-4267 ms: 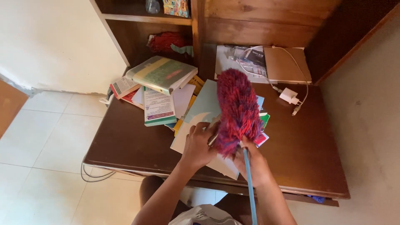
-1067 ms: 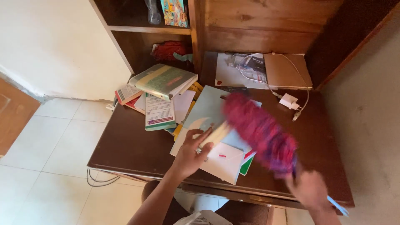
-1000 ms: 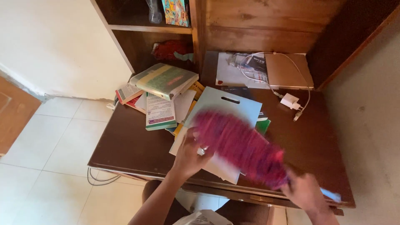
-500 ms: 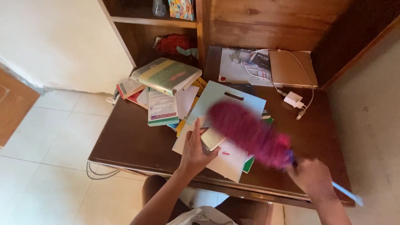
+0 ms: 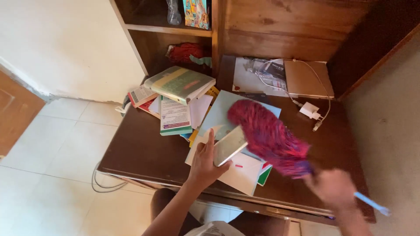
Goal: Organizing books and notebooks on a desk while dusting the surface and placing items into a box.
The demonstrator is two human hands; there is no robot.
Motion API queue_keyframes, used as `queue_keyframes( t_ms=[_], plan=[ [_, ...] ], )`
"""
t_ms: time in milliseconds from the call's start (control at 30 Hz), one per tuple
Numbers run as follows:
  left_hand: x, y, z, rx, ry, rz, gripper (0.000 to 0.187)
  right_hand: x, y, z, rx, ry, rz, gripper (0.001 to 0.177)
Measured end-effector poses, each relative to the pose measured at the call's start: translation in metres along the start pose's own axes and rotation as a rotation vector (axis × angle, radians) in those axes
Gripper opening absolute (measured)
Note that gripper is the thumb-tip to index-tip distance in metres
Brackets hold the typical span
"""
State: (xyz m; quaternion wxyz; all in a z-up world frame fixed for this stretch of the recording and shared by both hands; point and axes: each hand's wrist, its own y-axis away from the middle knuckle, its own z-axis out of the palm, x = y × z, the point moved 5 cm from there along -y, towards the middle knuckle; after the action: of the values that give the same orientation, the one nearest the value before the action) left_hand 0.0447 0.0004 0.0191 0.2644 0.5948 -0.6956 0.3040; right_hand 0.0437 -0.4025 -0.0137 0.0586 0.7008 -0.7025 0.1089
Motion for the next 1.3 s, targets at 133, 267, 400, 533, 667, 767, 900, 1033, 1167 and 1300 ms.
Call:
queue_keyframes(
  t_ms=[133,267,400,533,667,767,900,1033,1167,1300],
  plan=[
    [-0.002,0.002,0.000,0.013,0.014,0.032,0.111,0.040,0.007,0.045,-0.081,-0.112,0.170,0.056],
    [0.012,-0.008,-0.004,0.062,-0.198,0.165,0.085,0.024,0.029,0.041,-0.132,-0.148,0.165,0.077],
    [0.026,-0.020,0.020,0.058,-0.484,0.354,0.072,0.024,0.043,0.048,-0.083,-0.325,0.083,0.060],
    [0.046,-0.033,0.019,0.054,-0.363,0.402,0.042,0.029,0.046,0.059,-0.050,-0.419,0.087,0.060],
    [0.048,-0.034,0.004,0.090,0.097,0.514,0.026,0.003,0.037,0.089,0.064,-0.700,0.074,0.063],
    [0.019,-0.034,0.028,-0.047,0.419,0.269,0.023,-0.056,0.028,0.010,0.409,-1.044,-0.469,0.046],
    [-0.029,-0.031,0.067,-0.328,1.095,-0.296,0.040,-0.096,-0.005,-0.057,0.381,-0.682,-0.498,0.041],
    [-0.033,-0.029,0.072,-0.409,1.626,-0.494,0.040,-0.096,-0.027,0.001,0.253,-0.295,-0.336,0.072],
    [-0.032,-0.028,0.059,-0.480,1.711,-0.419,0.044,-0.129,-0.013,-0.069,0.439,-0.461,-0.787,0.059],
    [-0.020,-0.029,0.046,-0.503,1.815,0.011,0.043,-0.108,-0.030,0.002,0.096,-0.284,-0.325,0.058]
  ],
)
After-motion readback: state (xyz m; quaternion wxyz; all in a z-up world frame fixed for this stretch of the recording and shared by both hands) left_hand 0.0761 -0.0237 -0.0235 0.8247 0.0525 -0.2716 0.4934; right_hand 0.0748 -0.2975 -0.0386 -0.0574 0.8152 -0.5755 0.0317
